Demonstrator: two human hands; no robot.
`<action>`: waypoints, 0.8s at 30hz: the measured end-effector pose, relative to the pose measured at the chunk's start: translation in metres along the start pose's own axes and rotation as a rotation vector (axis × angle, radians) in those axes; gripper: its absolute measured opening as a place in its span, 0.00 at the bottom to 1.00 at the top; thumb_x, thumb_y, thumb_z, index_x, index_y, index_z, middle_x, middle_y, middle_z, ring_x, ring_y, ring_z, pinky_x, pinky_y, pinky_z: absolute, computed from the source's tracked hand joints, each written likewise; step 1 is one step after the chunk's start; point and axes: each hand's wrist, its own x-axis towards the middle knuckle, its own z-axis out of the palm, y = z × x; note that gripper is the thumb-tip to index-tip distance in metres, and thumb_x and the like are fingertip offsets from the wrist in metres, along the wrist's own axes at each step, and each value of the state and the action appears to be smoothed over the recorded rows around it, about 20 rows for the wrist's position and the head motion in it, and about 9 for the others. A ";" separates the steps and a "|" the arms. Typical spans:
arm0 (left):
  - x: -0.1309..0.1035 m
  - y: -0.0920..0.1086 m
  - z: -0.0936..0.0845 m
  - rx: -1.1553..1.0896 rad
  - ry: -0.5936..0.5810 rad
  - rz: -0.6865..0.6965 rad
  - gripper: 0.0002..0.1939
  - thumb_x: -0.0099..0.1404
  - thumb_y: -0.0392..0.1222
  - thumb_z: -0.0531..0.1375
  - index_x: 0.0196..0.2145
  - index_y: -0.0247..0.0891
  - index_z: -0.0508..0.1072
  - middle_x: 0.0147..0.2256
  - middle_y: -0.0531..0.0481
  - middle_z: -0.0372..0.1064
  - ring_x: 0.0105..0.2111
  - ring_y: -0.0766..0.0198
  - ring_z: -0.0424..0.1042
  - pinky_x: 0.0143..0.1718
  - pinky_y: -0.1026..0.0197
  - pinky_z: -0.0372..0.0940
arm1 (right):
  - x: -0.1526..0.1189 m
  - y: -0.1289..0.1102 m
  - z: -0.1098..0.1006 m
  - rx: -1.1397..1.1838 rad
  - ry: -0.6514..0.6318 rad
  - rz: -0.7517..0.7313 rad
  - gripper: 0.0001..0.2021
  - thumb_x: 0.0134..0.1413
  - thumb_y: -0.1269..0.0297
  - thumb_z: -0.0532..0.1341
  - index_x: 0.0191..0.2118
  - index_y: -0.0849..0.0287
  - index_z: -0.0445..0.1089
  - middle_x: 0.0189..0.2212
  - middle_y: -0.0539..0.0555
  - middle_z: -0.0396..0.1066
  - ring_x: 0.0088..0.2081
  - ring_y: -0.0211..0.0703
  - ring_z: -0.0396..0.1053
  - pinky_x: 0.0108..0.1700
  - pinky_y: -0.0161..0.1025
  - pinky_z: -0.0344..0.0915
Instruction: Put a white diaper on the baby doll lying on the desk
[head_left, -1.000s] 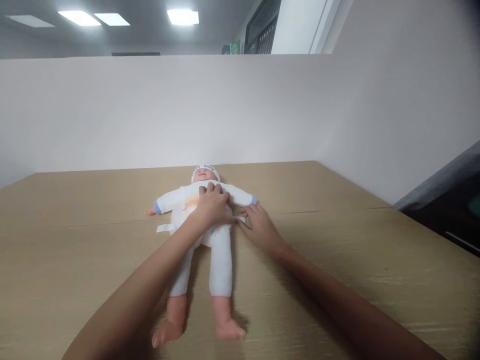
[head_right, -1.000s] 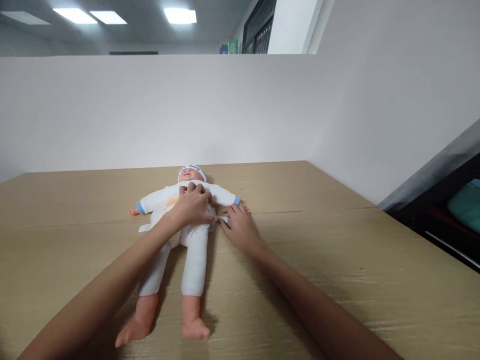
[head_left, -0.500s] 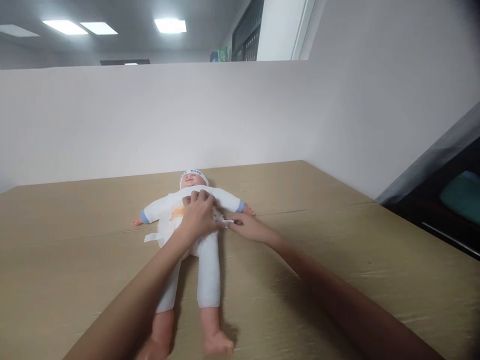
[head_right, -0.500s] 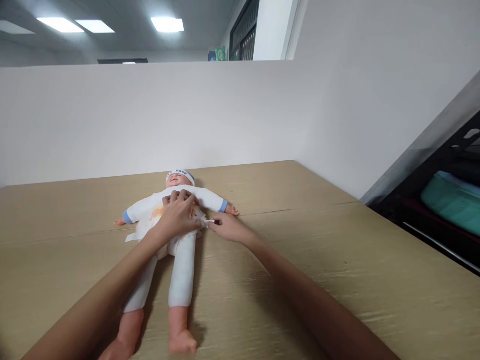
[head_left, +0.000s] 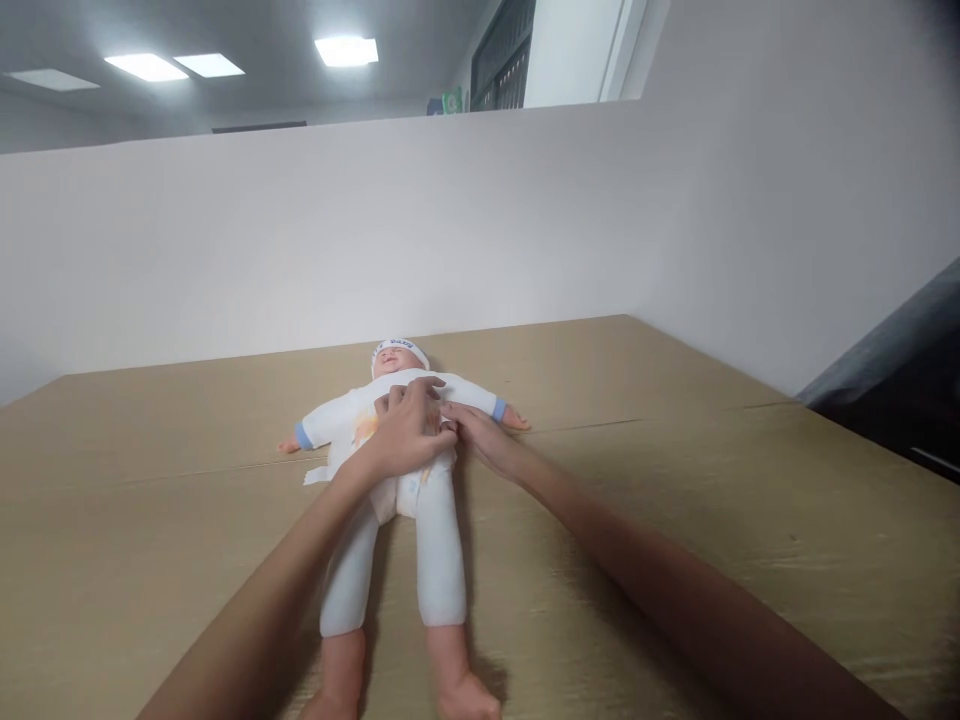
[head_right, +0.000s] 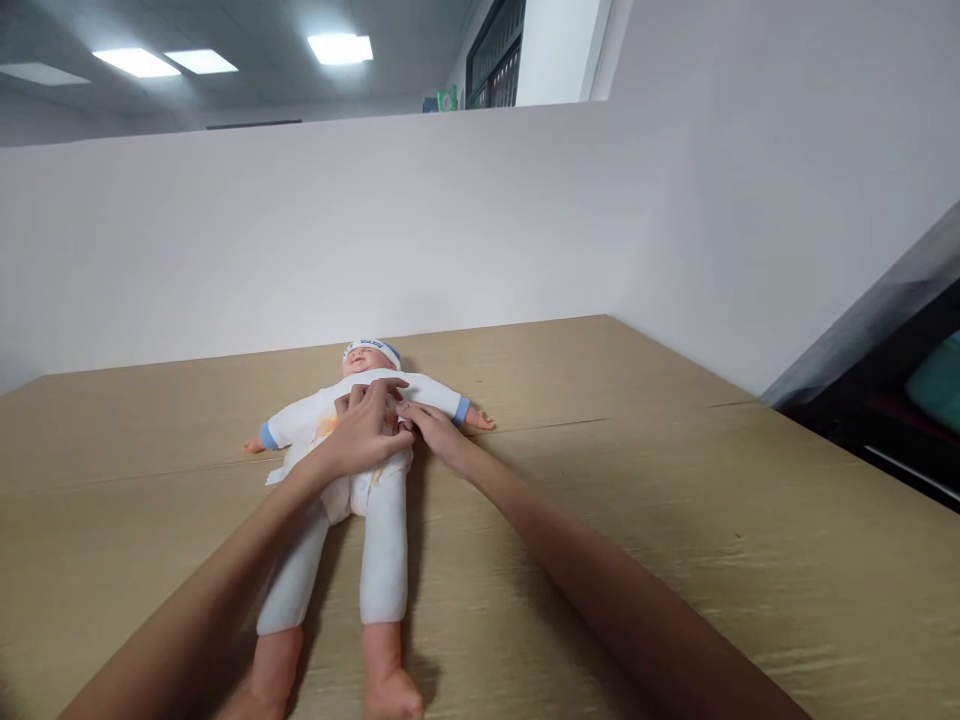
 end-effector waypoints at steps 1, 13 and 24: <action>-0.001 -0.003 -0.004 -0.068 -0.026 0.011 0.31 0.65 0.47 0.62 0.64 0.44 0.63 0.60 0.43 0.71 0.59 0.39 0.63 0.59 0.36 0.56 | -0.002 0.000 0.001 0.029 0.001 -0.006 0.23 0.60 0.41 0.65 0.26 0.53 0.60 0.25 0.47 0.59 0.31 0.42 0.58 0.37 0.42 0.59; -0.010 -0.030 -0.026 -0.136 -0.100 0.126 0.23 0.67 0.44 0.62 0.59 0.47 0.72 0.58 0.47 0.75 0.60 0.42 0.67 0.64 0.40 0.59 | -0.010 0.009 0.005 0.127 -0.040 -0.054 0.27 0.58 0.36 0.67 0.25 0.52 0.60 0.25 0.47 0.57 0.30 0.42 0.56 0.38 0.43 0.59; -0.014 -0.020 -0.017 -0.205 -0.008 0.080 0.20 0.69 0.45 0.59 0.57 0.45 0.73 0.60 0.49 0.76 0.62 0.45 0.66 0.68 0.37 0.53 | -0.016 -0.005 0.010 -0.031 -0.081 -0.072 0.23 0.64 0.42 0.64 0.27 0.53 0.60 0.28 0.47 0.57 0.33 0.42 0.53 0.39 0.43 0.56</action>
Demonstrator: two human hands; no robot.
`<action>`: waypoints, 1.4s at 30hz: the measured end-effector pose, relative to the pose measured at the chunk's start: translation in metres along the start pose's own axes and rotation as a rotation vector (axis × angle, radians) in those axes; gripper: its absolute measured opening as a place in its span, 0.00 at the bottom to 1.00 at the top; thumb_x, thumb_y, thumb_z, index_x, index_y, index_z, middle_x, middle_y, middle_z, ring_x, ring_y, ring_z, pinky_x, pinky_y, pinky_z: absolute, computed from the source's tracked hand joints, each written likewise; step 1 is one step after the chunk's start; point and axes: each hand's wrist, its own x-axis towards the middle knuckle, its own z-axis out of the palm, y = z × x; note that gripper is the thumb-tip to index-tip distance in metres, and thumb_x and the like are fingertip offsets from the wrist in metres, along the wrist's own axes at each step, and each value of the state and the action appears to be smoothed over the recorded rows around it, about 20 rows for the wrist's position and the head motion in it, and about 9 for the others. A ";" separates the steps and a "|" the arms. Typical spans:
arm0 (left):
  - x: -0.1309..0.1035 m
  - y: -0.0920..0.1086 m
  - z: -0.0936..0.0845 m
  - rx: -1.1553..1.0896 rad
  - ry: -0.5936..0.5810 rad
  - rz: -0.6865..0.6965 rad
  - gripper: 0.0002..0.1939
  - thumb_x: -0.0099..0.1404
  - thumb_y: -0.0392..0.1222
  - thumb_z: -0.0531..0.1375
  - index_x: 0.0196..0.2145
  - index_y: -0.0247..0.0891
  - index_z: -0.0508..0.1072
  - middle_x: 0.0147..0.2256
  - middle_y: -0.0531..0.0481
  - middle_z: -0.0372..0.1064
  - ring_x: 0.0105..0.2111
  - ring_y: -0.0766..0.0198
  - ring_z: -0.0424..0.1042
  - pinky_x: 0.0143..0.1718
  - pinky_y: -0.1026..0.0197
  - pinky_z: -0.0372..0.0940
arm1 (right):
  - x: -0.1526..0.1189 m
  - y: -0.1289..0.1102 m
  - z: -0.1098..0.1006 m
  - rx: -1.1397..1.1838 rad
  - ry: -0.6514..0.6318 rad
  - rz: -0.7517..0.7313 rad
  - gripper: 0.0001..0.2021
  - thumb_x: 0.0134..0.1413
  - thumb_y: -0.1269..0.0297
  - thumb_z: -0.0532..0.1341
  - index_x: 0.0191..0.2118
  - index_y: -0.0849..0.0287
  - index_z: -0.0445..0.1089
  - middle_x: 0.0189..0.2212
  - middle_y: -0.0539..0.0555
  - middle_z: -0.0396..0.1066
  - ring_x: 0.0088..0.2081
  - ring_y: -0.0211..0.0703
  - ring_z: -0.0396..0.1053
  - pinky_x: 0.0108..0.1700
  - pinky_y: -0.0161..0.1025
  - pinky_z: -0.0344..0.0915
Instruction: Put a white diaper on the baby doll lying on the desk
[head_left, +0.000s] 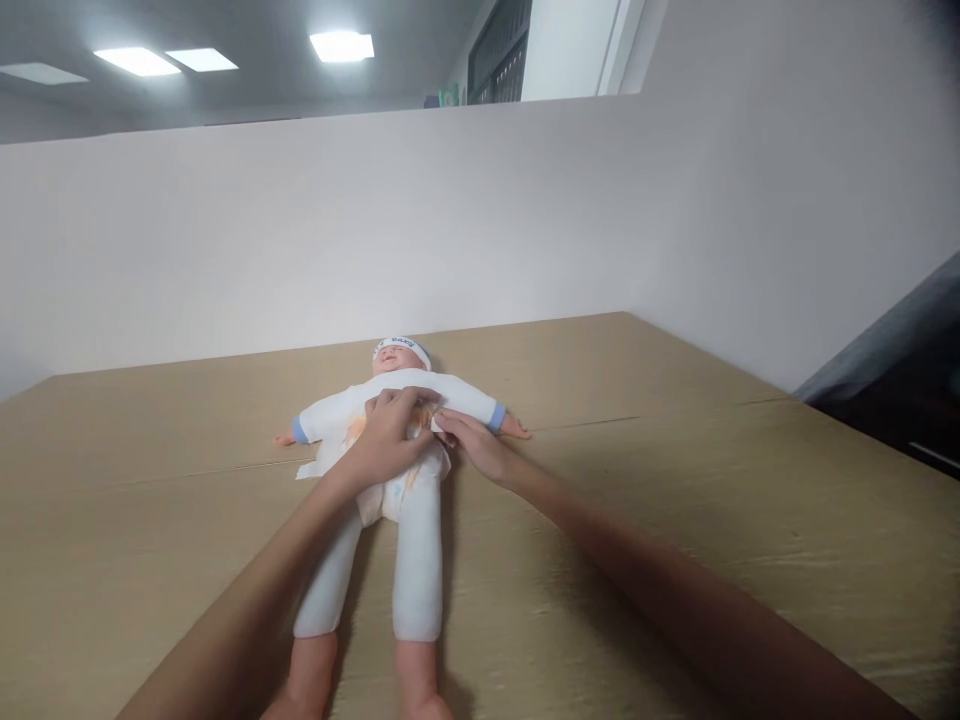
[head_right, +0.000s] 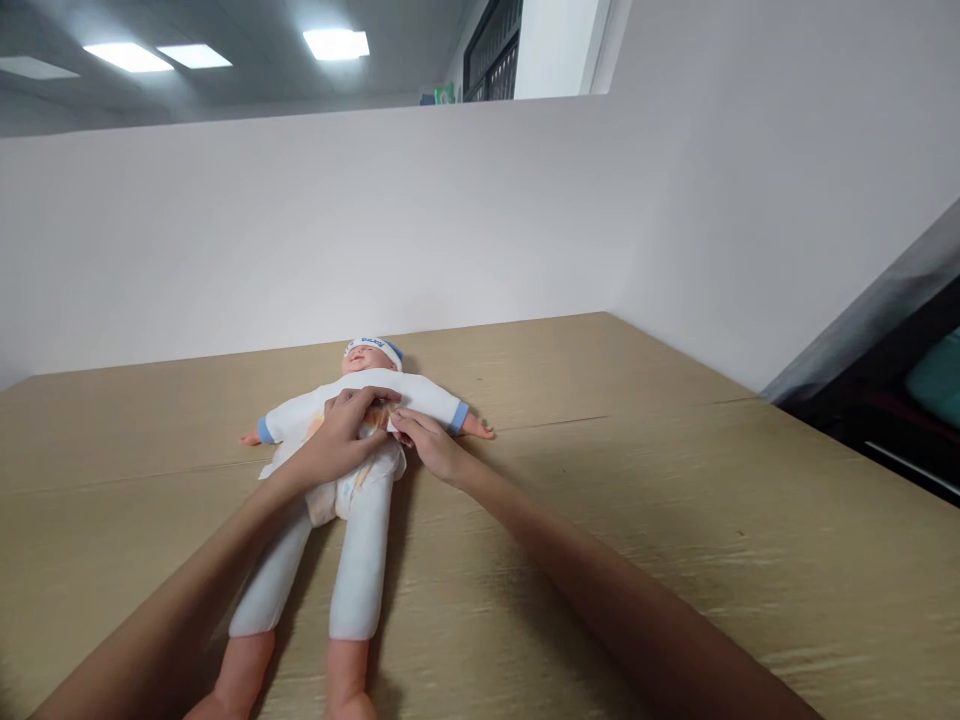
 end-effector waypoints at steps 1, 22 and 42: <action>0.000 -0.001 -0.003 -0.039 -0.013 -0.007 0.19 0.71 0.45 0.56 0.58 0.46 0.73 0.61 0.49 0.75 0.63 0.45 0.65 0.69 0.37 0.53 | 0.000 -0.001 0.001 -0.011 -0.004 0.002 0.22 0.64 0.43 0.63 0.28 0.53 0.61 0.28 0.47 0.58 0.33 0.43 0.54 0.39 0.43 0.56; 0.004 -0.018 -0.008 -0.486 -0.105 0.004 0.25 0.70 0.36 0.52 0.63 0.43 0.71 0.64 0.44 0.72 0.57 0.53 0.76 0.66 0.44 0.67 | 0.014 -0.014 0.006 -0.181 -0.044 0.041 0.20 0.66 0.47 0.64 0.27 0.55 0.70 0.29 0.50 0.66 0.35 0.45 0.60 0.42 0.43 0.57; 0.002 -0.019 -0.002 -0.502 0.103 0.043 0.18 0.69 0.36 0.54 0.53 0.42 0.74 0.59 0.44 0.75 0.61 0.53 0.72 0.66 0.47 0.67 | -0.007 0.026 0.037 -0.175 0.482 -0.106 0.16 0.62 0.48 0.68 0.43 0.52 0.66 0.36 0.50 0.67 0.38 0.46 0.66 0.43 0.43 0.64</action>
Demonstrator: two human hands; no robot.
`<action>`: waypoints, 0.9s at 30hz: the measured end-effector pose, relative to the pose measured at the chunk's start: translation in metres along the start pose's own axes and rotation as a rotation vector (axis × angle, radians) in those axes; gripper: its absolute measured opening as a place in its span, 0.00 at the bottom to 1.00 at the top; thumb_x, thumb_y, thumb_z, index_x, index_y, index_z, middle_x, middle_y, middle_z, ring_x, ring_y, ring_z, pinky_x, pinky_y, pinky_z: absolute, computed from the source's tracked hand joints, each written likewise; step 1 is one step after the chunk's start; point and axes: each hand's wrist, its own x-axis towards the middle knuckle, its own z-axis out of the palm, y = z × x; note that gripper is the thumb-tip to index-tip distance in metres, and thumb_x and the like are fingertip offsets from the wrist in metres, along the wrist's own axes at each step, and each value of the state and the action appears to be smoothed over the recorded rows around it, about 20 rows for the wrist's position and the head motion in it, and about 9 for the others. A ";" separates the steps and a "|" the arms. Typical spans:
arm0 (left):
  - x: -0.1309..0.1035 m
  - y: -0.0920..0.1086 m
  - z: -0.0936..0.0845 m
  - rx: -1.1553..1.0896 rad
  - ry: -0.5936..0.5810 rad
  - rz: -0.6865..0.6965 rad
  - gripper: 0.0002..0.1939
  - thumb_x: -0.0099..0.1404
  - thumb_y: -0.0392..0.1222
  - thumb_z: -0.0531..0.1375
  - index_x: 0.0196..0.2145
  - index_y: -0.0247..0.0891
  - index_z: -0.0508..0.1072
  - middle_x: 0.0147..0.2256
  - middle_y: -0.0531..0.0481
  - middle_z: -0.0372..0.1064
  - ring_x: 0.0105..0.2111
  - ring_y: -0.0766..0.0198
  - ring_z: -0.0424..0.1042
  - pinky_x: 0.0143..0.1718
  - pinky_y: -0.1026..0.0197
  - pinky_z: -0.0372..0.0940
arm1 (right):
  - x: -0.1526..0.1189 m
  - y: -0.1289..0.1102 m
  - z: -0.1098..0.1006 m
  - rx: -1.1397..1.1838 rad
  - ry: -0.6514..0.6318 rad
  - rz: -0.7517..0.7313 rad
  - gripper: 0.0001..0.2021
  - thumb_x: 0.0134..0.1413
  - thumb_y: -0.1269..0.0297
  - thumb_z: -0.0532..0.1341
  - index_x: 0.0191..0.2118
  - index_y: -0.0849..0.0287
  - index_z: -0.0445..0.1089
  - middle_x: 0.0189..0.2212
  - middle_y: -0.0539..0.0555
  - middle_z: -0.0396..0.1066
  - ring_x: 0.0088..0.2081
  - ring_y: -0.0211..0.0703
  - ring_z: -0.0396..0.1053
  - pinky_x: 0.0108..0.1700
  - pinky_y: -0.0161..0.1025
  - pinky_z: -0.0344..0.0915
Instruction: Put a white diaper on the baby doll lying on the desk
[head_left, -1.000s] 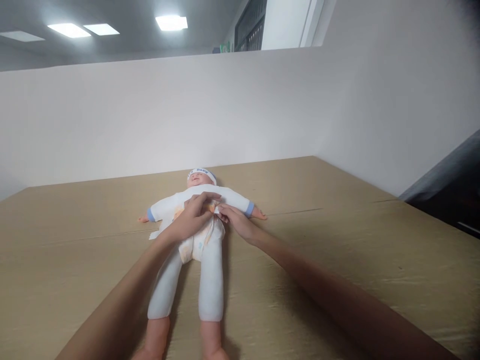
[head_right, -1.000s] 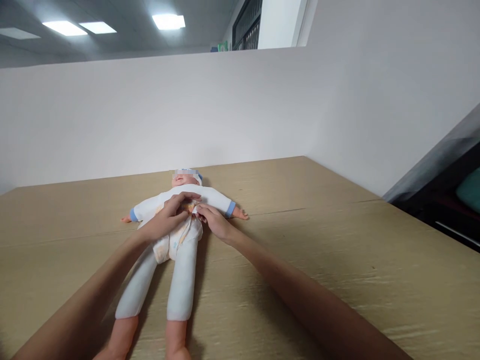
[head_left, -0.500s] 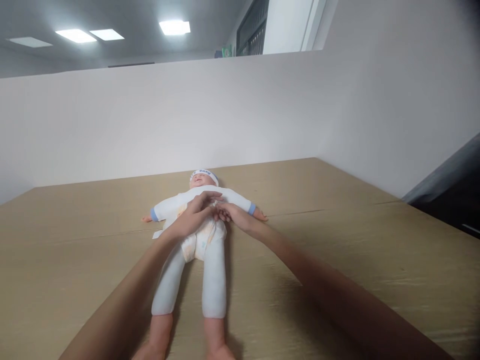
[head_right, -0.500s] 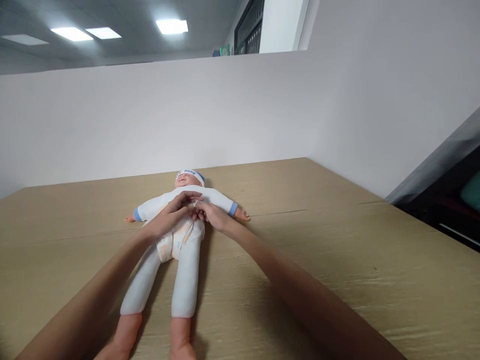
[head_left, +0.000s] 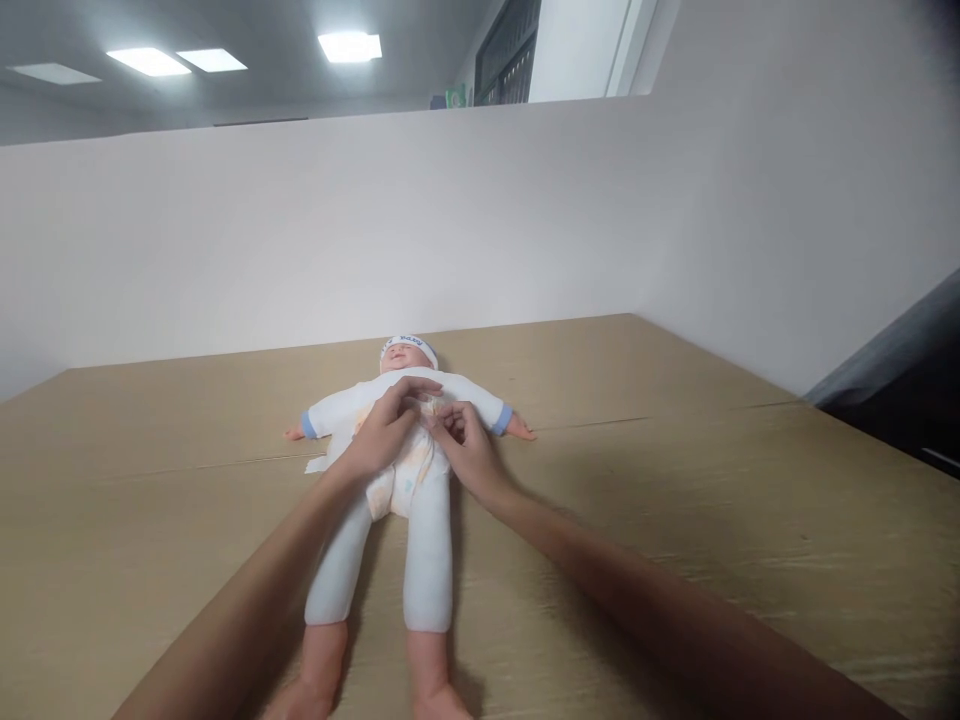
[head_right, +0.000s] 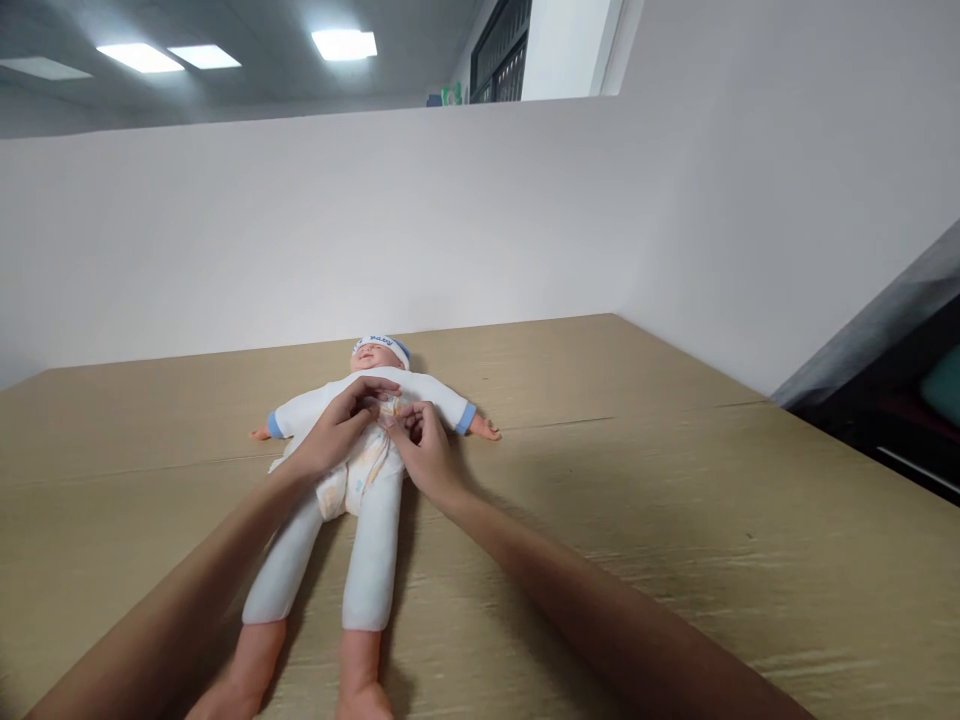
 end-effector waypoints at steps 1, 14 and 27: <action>-0.003 0.002 -0.001 -0.010 0.076 0.032 0.15 0.71 0.38 0.54 0.52 0.43 0.74 0.58 0.44 0.75 0.60 0.53 0.72 0.65 0.47 0.68 | -0.002 -0.001 -0.001 -0.013 0.014 -0.009 0.16 0.62 0.48 0.68 0.43 0.52 0.67 0.37 0.51 0.68 0.39 0.47 0.66 0.44 0.44 0.65; -0.115 -0.059 -0.067 0.642 0.430 -0.405 0.18 0.77 0.55 0.50 0.49 0.40 0.71 0.52 0.38 0.73 0.56 0.42 0.69 0.62 0.39 0.64 | -0.016 -0.043 -0.013 -0.362 -0.217 -0.552 0.17 0.75 0.64 0.56 0.62 0.46 0.74 0.62 0.57 0.72 0.66 0.57 0.67 0.69 0.57 0.61; -0.112 -0.057 -0.068 0.649 0.178 -0.563 0.13 0.67 0.53 0.60 0.42 0.43 0.71 0.50 0.42 0.77 0.57 0.38 0.69 0.63 0.33 0.56 | 0.014 -0.074 0.022 -0.728 -0.592 -0.484 0.19 0.73 0.59 0.61 0.65 0.45 0.74 0.68 0.58 0.69 0.70 0.57 0.62 0.74 0.63 0.52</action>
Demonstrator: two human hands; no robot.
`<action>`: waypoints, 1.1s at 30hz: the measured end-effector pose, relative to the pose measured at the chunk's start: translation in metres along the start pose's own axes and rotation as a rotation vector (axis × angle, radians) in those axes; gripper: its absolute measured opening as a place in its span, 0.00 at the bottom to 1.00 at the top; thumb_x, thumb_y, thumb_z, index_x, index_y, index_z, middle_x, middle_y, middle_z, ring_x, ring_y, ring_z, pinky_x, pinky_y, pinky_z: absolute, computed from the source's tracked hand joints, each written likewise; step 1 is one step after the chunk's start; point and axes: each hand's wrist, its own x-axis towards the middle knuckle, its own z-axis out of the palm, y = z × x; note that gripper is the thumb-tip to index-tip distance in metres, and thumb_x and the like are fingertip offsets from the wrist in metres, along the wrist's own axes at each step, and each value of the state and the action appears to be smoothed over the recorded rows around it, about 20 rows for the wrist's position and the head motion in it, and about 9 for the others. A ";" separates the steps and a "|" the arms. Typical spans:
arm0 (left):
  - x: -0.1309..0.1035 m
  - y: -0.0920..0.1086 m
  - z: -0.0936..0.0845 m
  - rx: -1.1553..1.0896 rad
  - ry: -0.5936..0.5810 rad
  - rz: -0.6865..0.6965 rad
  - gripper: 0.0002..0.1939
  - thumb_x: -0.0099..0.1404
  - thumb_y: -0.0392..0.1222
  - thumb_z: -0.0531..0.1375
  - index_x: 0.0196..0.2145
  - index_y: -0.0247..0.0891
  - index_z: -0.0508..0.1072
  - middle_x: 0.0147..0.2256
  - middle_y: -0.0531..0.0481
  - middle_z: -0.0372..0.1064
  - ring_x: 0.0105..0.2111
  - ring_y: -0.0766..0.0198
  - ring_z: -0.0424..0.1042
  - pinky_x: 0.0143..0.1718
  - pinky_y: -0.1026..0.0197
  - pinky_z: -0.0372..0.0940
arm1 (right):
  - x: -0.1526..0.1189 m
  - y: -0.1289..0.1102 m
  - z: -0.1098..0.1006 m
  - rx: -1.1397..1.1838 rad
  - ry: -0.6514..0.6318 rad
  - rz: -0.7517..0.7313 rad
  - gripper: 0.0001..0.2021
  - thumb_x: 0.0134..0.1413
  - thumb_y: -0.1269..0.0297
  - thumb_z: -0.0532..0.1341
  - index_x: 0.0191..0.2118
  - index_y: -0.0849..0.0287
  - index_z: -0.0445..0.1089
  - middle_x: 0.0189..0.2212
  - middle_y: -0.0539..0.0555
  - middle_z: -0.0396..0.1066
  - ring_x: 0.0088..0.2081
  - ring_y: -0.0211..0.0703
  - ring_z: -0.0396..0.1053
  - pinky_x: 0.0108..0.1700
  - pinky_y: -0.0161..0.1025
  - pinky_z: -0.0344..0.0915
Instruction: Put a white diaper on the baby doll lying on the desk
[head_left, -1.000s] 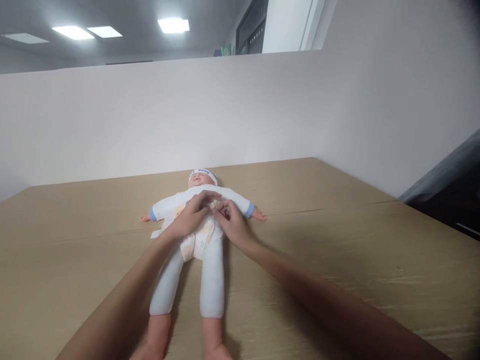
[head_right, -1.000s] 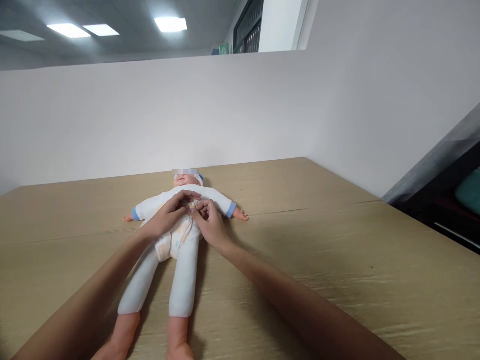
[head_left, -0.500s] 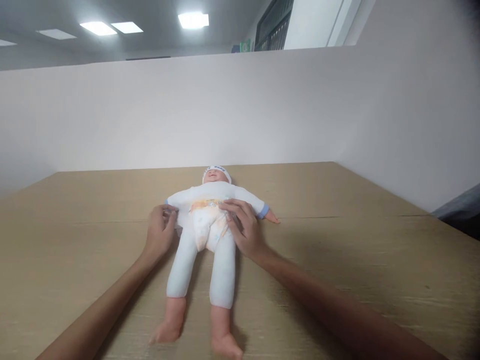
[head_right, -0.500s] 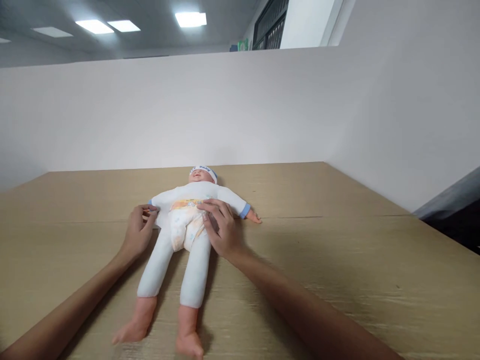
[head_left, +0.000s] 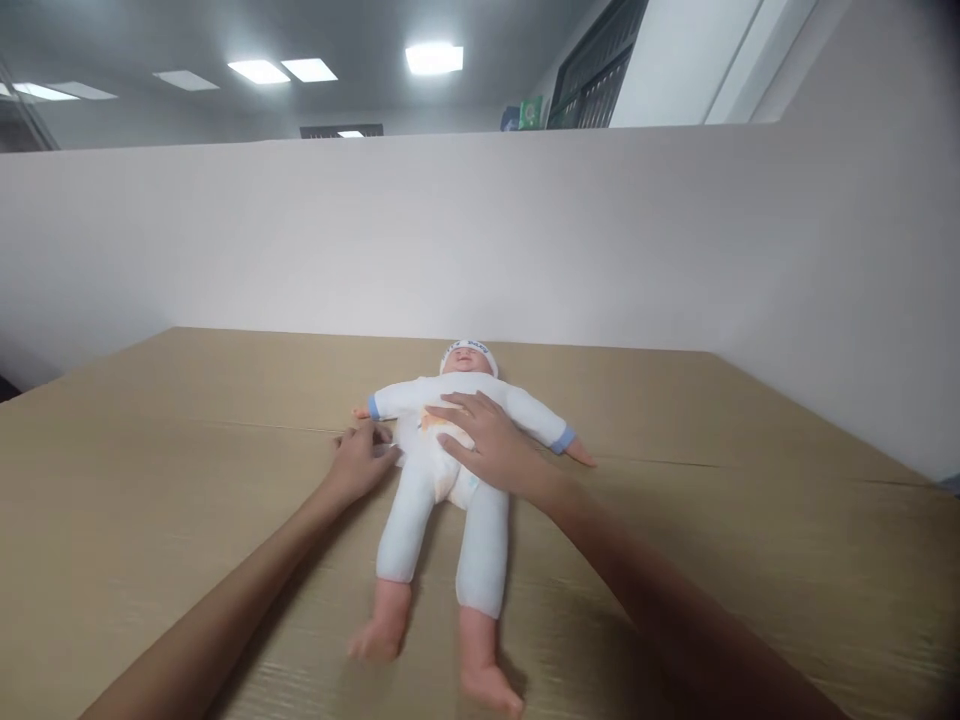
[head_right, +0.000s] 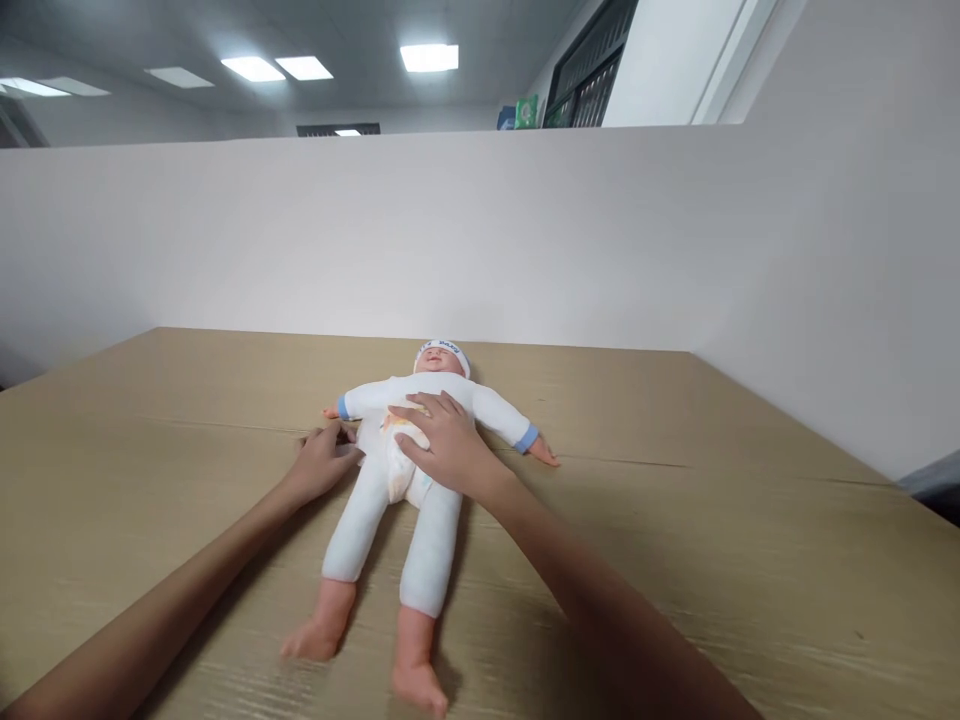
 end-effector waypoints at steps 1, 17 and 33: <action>0.001 -0.001 -0.003 -0.017 -0.030 0.004 0.14 0.66 0.53 0.60 0.44 0.43 0.71 0.51 0.43 0.78 0.56 0.39 0.71 0.63 0.34 0.56 | -0.003 -0.001 0.000 -0.010 -0.001 -0.001 0.20 0.73 0.60 0.61 0.66 0.46 0.74 0.67 0.58 0.70 0.70 0.58 0.63 0.74 0.63 0.53; 0.003 0.014 -0.052 -0.394 -0.462 0.003 0.18 0.68 0.58 0.60 0.35 0.40 0.75 0.34 0.50 0.75 0.35 0.56 0.73 0.40 0.57 0.66 | -0.022 -0.040 -0.025 -0.131 -0.162 -0.270 0.25 0.72 0.72 0.55 0.68 0.49 0.71 0.75 0.55 0.62 0.76 0.53 0.57 0.78 0.63 0.53; 0.000 0.017 -0.047 -0.569 -0.458 0.069 0.15 0.67 0.55 0.63 0.36 0.40 0.77 0.38 0.48 0.78 0.39 0.57 0.72 0.43 0.57 0.65 | -0.007 -0.051 -0.002 -0.228 -0.250 -0.224 0.12 0.71 0.66 0.60 0.54 0.55 0.79 0.52 0.59 0.79 0.59 0.57 0.69 0.65 0.59 0.60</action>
